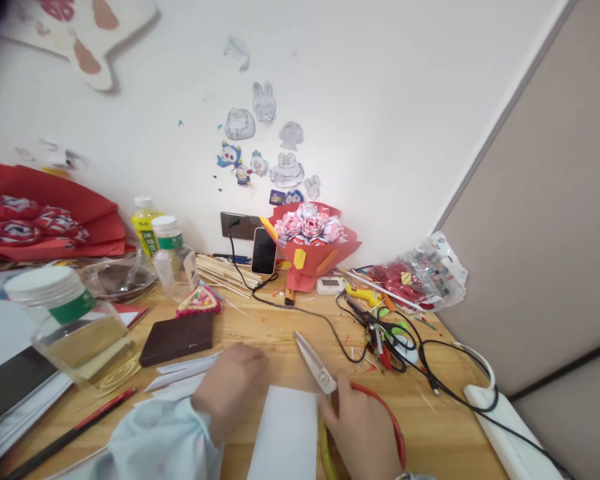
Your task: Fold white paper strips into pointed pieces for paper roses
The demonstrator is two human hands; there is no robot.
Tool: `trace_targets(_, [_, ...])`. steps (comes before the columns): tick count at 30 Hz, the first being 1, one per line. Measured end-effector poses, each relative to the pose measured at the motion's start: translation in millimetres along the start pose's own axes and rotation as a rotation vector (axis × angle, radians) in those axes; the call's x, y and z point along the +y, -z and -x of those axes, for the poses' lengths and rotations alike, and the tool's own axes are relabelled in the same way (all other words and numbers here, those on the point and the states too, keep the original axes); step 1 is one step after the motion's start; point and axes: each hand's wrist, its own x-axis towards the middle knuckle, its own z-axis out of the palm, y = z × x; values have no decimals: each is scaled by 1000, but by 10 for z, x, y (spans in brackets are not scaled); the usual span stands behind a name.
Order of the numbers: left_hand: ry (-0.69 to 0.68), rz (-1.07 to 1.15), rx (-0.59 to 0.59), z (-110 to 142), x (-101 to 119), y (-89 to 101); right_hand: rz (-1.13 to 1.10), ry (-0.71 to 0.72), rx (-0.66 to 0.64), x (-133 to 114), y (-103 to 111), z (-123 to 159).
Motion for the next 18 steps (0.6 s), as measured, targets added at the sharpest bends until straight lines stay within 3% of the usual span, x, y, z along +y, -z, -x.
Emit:
trace_targets(3, [154, -20, -4, -203, -185, 127, 11, -48, 7, 89, -20, -44])
trace_targets(7, [237, -48, -19, -358, -282, 108, -56, -72, 6, 114, -43, -60])
trace_targets(18, [266, -103, -97, -436, -308, -17, -132, -149, -21, 127, -12, 33])
